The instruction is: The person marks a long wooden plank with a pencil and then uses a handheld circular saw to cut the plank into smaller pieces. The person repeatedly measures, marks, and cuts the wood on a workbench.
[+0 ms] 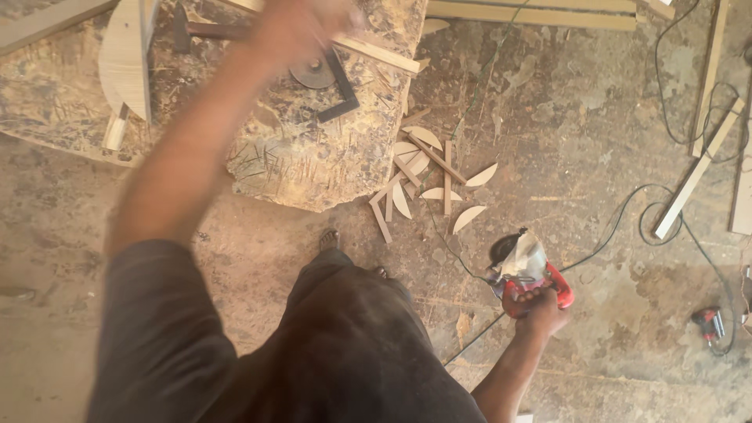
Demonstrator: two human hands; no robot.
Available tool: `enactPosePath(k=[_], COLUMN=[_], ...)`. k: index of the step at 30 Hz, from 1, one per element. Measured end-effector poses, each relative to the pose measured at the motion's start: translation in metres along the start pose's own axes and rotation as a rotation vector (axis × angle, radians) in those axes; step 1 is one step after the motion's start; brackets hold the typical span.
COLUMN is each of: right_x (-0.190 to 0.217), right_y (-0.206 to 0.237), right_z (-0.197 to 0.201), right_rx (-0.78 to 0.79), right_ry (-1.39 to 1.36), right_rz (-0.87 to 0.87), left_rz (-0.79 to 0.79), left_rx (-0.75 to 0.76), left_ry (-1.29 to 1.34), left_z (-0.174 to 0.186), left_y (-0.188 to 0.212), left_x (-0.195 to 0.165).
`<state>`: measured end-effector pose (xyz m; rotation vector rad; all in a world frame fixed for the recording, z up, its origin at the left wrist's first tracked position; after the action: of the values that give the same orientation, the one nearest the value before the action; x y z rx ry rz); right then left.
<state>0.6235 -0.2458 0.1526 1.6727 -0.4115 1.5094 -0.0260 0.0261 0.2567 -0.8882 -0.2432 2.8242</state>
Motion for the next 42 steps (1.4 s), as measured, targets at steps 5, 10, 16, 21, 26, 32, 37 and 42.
enactPosePath(k=[5,10,16,21,26,32,37,42], right_x=[0.016,0.038,0.051,0.052,0.038,0.042,0.054,0.054], right_y=[0.017,0.039,0.037,-0.006,-0.097,-0.172,-0.200,-0.230], right_z=[-0.007,-0.003,-0.010,-0.003,-0.010,-0.068,-0.109,-0.123], right_rx=[-0.100,-0.001,-0.359,-0.176,-0.033,0.116,0.185,0.291], right_ry=[-0.075,-0.084,-0.318,-0.096,-0.128,-0.151,-0.204,-0.179], right_rz=[0.076,0.147,-0.211,0.056,0.013,-0.047,-0.102,-0.025], left_rz=[0.080,-0.022,-0.316,-0.055,0.132,0.204,0.239,0.407], left_rx=[0.573,0.684,0.491,0.332,0.174,0.168,0.183,0.218], left_ry=[-0.203,-0.357,-0.673,-0.275,-0.153,-0.291,-0.301,-0.290], left_z=[-0.094,-0.187,-0.244,-0.255,-0.245,-0.243,-0.244,-0.220], left_y=[0.041,0.079,0.094,0.112,0.137,0.146,0.140,0.148], left_x=[-0.030,-0.017,-0.027,-0.018,0.012,0.047,0.044,0.043])
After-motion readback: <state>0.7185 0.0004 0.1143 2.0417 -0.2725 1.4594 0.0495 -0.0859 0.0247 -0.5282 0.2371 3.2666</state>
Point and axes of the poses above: each hand's wrist, its own y-axis away from the middle knuckle, its own z-axis out of the back of the hand, x = y × z, the point moved 3 cm from there along -y, towards the middle knuckle
